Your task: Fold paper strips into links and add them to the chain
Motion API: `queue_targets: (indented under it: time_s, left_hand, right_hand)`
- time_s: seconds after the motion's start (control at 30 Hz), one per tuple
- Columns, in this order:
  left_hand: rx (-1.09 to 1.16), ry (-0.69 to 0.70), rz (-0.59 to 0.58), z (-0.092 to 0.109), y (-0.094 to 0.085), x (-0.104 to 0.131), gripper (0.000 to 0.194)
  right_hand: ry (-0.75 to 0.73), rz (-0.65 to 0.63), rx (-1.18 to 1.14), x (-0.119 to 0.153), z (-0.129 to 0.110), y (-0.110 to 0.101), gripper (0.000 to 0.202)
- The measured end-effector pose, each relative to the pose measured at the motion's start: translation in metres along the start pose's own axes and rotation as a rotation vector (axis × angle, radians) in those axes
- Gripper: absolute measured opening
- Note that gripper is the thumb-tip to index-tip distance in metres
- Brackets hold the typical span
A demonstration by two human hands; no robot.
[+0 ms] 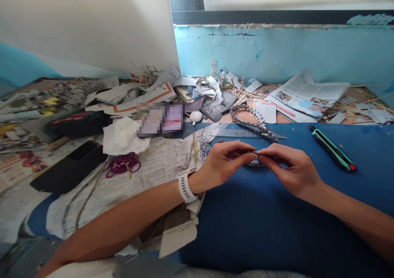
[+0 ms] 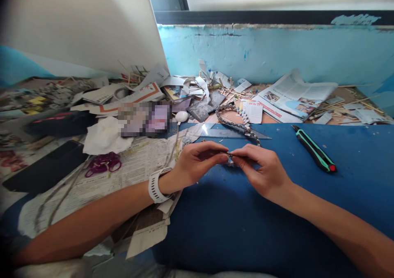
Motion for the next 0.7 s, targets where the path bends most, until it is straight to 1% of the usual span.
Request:
queue_targets:
  time_s: [0.1, 0.23, 0.33, 0.43, 0.57, 0.7]
  left_hand:
    - [-0.084, 0.085, 0.001, 0.007, -0.002, 0.000, 0.016]
    - [-0.147, 0.157, 0.012, 0.013, -0.004, 0.002, 0.010]
    - [-0.182, 0.212, 0.020, 0.018, -0.003, 0.004, 0.007]
    - [-0.219, 0.286, 0.019, 0.027, -0.001, 0.005, 0.006]
    - [-0.271, 0.321, -0.011, 0.030, 0.002, 0.005, 0.012]
    - [-0.340, 0.368, -0.050, 0.033, 0.006, 0.008, 0.018]
  right_hand:
    - [-0.043, 0.006, 0.035, 0.000, -0.001, 0.000, 0.017]
    - [-0.086, 0.017, 0.067, 0.004, -0.005, 0.001, 0.019]
    - [-0.114, 0.066, 0.112, 0.006, -0.011, -0.001, 0.022]
    - [-0.138, 0.111, 0.168, 0.006, -0.016, -0.004, 0.020]
    - [-0.111, 0.126, 0.179, 0.004, -0.014, -0.006, 0.011]
    - [-0.080, 0.127, 0.178, 0.003, -0.012, -0.006, 0.009]
Point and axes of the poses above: each hand's wrist, its own x-axis away from the middle knuckle, its own y-axis out of the palm, z = x × y, the point moved 9 cm from there along -x, towards the middle knuckle, and after that the axes turned 4 degrees about -z, right-handed, at the moved point
